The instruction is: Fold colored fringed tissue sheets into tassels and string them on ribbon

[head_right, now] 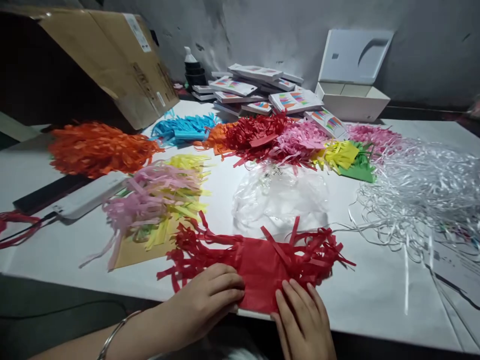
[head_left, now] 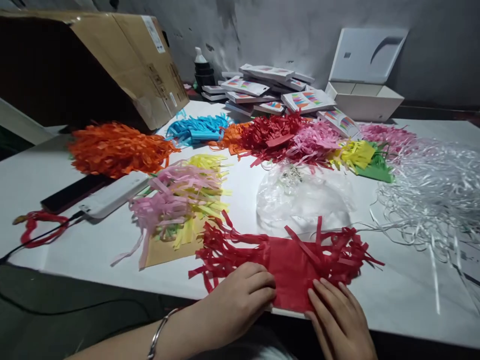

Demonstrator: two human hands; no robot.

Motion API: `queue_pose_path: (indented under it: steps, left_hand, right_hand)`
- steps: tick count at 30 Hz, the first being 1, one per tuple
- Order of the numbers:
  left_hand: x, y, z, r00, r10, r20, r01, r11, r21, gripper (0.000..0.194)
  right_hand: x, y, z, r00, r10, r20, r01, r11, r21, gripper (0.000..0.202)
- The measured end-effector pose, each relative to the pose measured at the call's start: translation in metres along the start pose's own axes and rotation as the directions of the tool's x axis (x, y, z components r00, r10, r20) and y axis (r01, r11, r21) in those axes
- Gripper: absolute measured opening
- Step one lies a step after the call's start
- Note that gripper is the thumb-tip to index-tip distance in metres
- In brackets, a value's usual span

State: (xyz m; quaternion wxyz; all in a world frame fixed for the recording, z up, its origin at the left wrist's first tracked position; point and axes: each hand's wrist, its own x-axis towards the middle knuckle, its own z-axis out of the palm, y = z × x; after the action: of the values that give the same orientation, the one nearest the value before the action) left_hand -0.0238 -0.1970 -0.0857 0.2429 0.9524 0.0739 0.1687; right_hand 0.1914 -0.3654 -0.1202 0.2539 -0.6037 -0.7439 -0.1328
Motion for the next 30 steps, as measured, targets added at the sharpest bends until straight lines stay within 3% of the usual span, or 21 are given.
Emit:
queue_pose_path:
  steps: [5, 11, 21, 30]
  left_hand:
    - [0.000, 0.005, -0.008, 0.996, -0.056, 0.072, 0.062, 0.994, -0.086, 0.020]
    - [0.007, 0.010, -0.015, 0.984, -0.137, 0.113, 0.152, 0.979, -0.133, 0.024]
    - [0.016, 0.011, -0.015, 0.975, -0.164, 0.148, 0.184, 0.974, -0.132, 0.015]
    - [0.019, 0.018, -0.016, 0.964, -0.216, 0.155, 0.231, 0.969, -0.086, 0.014]
  right_hand:
    - [0.011, -0.003, -0.005, 0.998, -0.019, -0.053, 0.025, 0.992, 0.122, 0.027]
    - [0.030, -0.004, -0.015, 0.984, 0.178, 0.030, -0.179, 0.948, 0.263, 0.015]
    - [0.039, -0.006, -0.015, 0.987, 0.159, -0.010, -0.150, 0.948, 0.280, 0.017]
    - [0.039, -0.007, -0.019, 0.972, 0.228, 0.050, -0.232, 0.920, 0.316, 0.014]
